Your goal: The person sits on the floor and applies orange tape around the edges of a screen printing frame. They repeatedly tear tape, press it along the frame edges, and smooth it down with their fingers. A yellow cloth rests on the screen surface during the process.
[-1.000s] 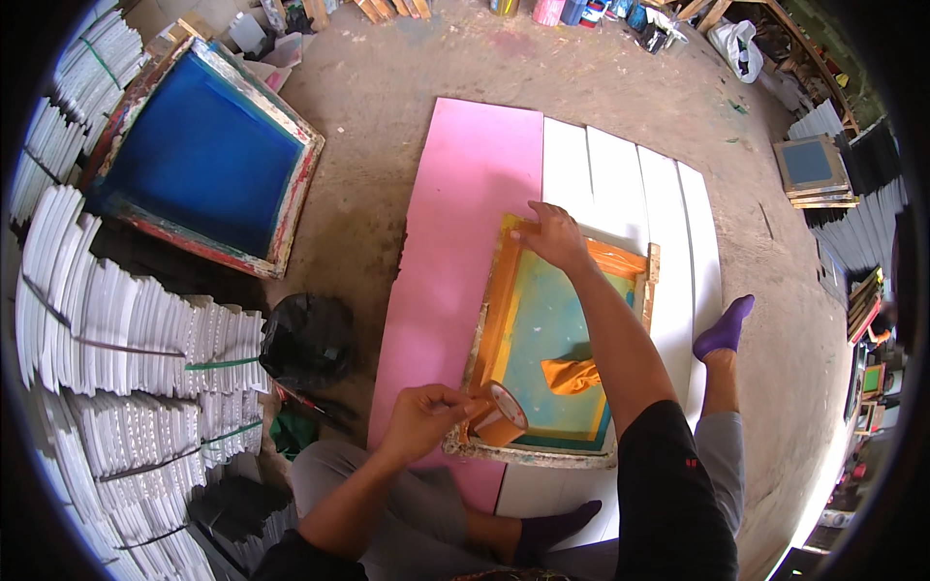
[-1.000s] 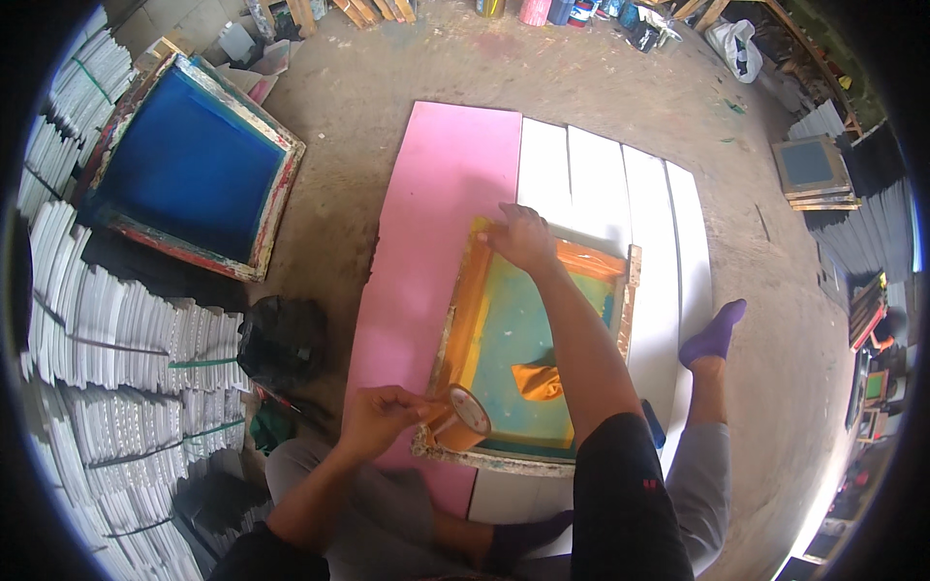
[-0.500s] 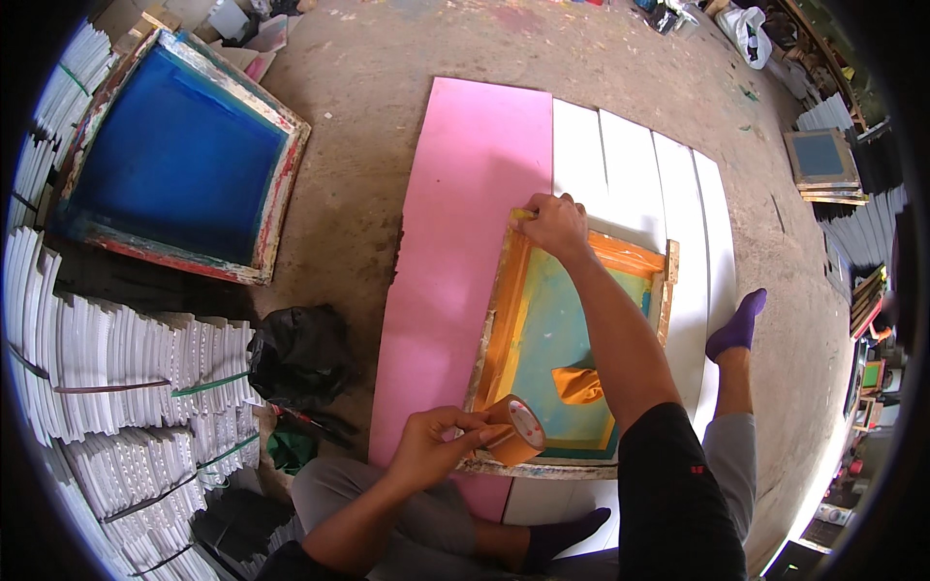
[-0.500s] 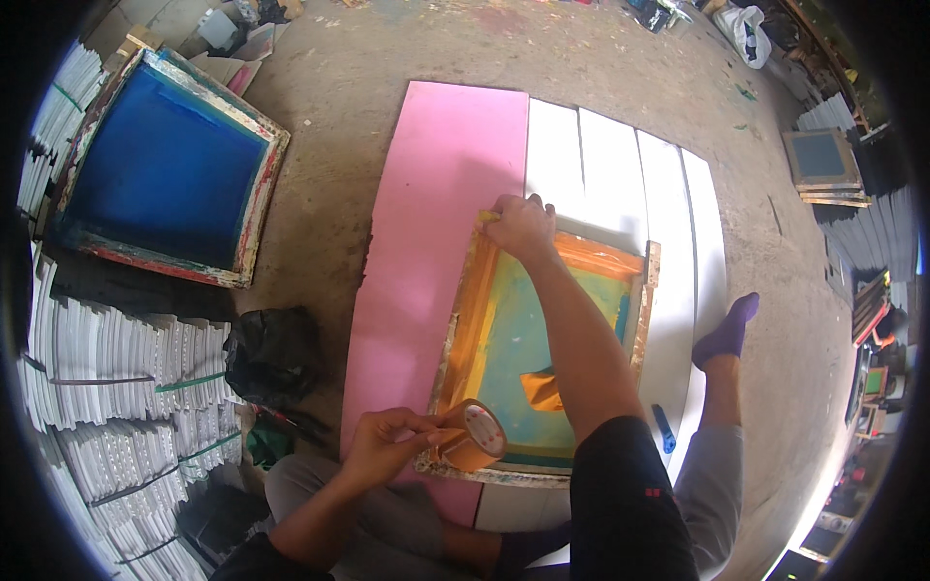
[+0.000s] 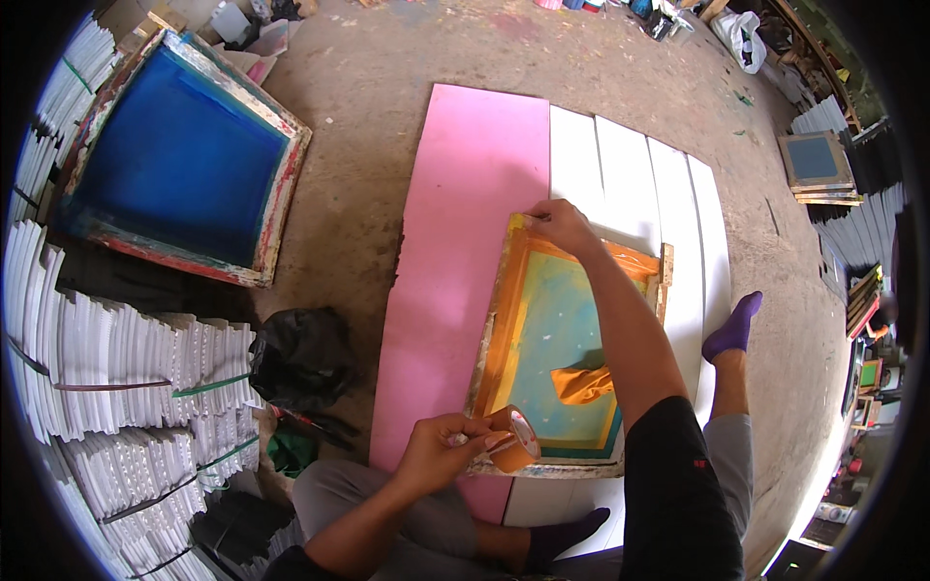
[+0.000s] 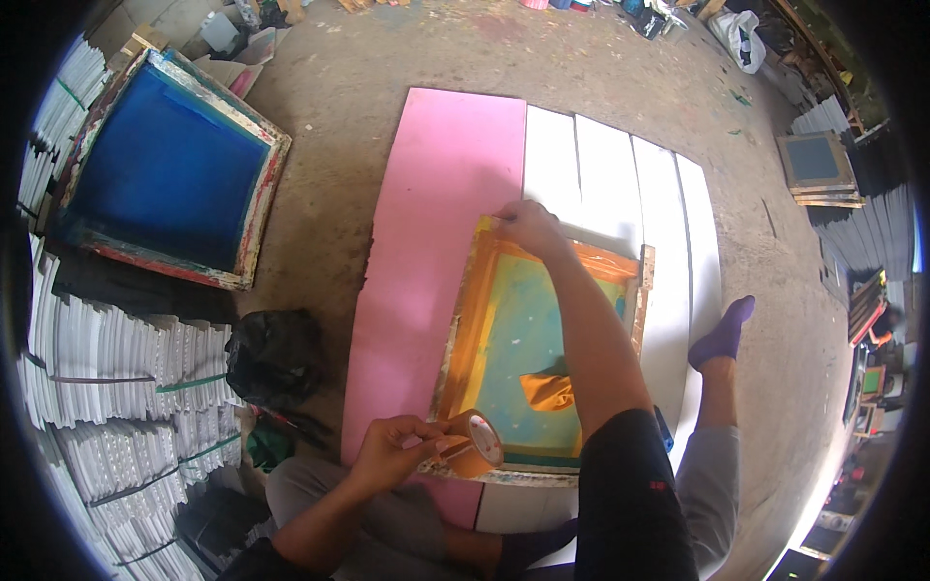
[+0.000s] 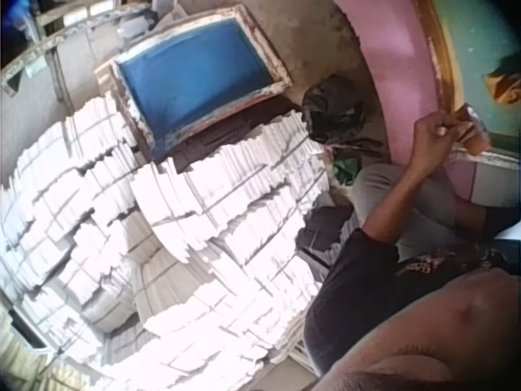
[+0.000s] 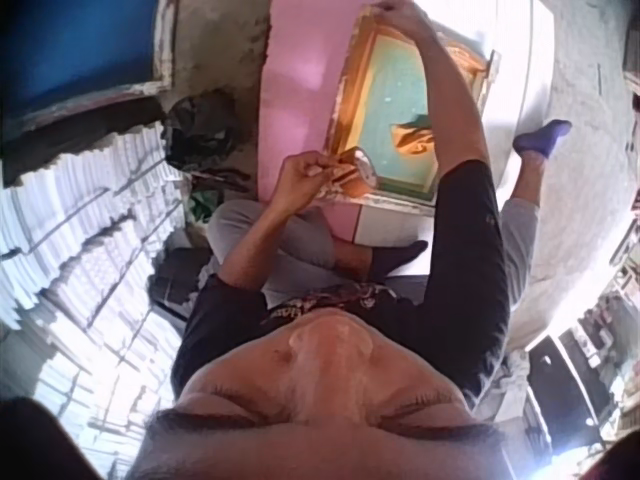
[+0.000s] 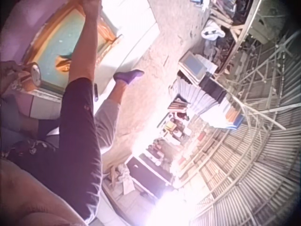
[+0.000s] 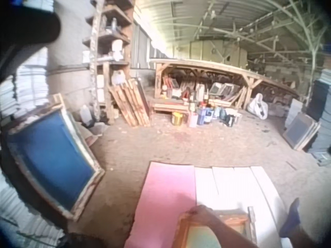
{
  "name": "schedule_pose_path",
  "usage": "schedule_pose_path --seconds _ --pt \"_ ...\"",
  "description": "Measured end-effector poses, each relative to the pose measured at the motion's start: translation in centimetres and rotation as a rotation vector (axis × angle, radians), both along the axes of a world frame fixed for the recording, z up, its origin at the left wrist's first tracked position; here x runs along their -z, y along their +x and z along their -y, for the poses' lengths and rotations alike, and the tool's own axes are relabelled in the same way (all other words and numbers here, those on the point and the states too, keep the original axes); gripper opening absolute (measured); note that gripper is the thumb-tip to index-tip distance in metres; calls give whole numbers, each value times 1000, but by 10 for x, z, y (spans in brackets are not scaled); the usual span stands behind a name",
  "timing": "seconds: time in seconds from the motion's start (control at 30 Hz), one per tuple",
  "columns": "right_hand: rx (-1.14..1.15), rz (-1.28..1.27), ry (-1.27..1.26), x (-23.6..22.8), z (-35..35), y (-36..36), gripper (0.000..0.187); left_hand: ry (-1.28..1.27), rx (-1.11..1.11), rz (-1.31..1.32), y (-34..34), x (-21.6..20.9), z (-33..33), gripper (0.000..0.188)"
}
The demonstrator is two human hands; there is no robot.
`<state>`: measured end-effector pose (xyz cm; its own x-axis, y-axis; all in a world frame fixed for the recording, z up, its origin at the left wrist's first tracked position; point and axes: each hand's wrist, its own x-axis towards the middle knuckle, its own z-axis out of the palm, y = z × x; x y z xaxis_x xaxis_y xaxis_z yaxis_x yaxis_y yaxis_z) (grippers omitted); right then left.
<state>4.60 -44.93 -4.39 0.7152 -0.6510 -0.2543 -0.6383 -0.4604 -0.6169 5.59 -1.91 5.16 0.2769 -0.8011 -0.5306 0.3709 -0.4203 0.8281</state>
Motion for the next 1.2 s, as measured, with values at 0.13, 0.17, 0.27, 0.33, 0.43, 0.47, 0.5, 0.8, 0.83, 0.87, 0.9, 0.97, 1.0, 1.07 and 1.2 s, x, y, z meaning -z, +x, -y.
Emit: schedule_pose_path --seconds 0.13,0.17,0.27,0.33,0.43,0.47,0.5,0.8,0.83,0.87,0.9,0.97,1.0,1.07,1.2 --pt "73 -73 -184 -23 -26 10 32 0 -2 8 -3 1 1 18" --pt "74 -95 -232 -22 -27 11 31 -9 1 15 -3 1 2 19" --pt "83 -159 -337 -24 -31 14 30 -37 -6 2 -4 3 1 19" --pt "102 -198 -353 -30 -37 17 30 -39 28 45 -3 4 0 19" --pt "93 -197 -111 -30 -24 7 41 -49 35 73 -10 7 1 20" --pt "115 -82 -122 -27 -26 3 43 -49 25 82 -12 7 0 20" --pt "142 33 -138 -27 -30 -4 46 -41 31 70 -13 4 1 21" --pt "86 467 281 -89 -180 -153 40 -133 -40 20 -21 -2 3 16" --pt "49 450 370 -94 -201 -179 40 -127 -61 37 -23 -4 4 18" --pt "-29 512 299 -90 -216 -212 46 -128 -68 45 -29 -3 10 19" --pt "-114 576 240 -82 -231 -239 54 -117 -83 60 -35 -3 13 21" --pt "-134 543 170 -89 -269 -262 68 -169 -168 5 -39 -10 8 18" --pt "-135 524 132 -97 -283 -269 75 -175 -187 -8 -43 -11 6 17" --pt "-105 467 14 -113 -306 -271 83 -169 -210 -39 -48 -18 -1 16" --pt "-2 528 -130 -105 -326 -283 74 -157 -243 -71 -70 -21 -12 18"
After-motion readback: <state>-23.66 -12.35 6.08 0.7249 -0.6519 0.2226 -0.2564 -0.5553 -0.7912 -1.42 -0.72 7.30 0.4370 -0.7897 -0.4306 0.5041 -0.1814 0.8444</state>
